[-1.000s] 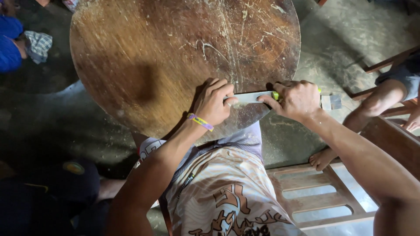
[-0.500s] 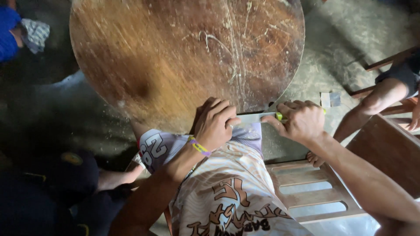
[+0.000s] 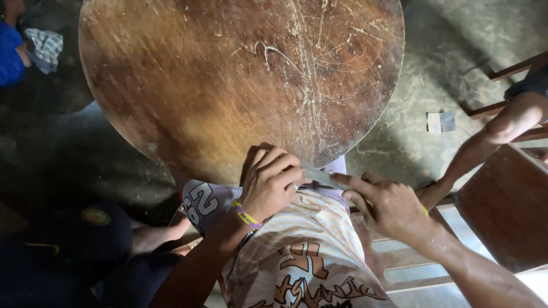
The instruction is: The person is using a small metal blade to scrape the surface of a round wooden tabletop, likely to remove old finish or smooth the wood.
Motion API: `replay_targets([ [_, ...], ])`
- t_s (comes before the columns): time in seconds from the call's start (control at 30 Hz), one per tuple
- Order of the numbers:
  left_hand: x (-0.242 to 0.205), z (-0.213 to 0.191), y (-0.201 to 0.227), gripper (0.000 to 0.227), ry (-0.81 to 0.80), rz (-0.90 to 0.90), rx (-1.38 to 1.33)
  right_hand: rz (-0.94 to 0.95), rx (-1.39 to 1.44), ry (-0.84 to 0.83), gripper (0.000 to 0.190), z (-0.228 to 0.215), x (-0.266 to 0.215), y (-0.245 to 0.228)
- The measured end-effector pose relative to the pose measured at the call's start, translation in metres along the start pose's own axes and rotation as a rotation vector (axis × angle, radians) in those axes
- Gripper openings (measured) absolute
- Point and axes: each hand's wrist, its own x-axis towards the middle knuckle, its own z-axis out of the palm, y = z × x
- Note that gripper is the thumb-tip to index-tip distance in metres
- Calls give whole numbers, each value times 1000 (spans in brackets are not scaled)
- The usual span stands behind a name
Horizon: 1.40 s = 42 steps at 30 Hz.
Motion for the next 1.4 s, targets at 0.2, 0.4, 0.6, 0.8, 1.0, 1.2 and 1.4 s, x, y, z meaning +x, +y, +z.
replay_targets([
  [0.2, -4, 8, -2, 12, -86, -56, 90, 83, 3, -83, 51, 12, -12, 2],
  [0.4, 5, 12, 4, 17, -33, -116, -1, 99, -66, 72, 26, 2, -11, -9],
  [0.6, 3, 23, 4, 22, -65, -160, 7, 113, -130, -2, 28, -4, -7, -10],
  [0.8, 5, 15, 11, 29, -30, -163, 6, 110, -70, 6, 24, -5, -6, -3],
  [1.0, 8, 26, -6, 31, -69, -223, 125, 124, -69, 1, 29, -6, 22, 7],
  [1.2, 41, 45, -48, 21, -126, -204, 272, 30, -34, 143, 29, -7, 70, 27],
  [1.4, 58, 41, -72, 30, -127, -222, 239, -71, -31, 208, 28, -24, 98, 31],
])
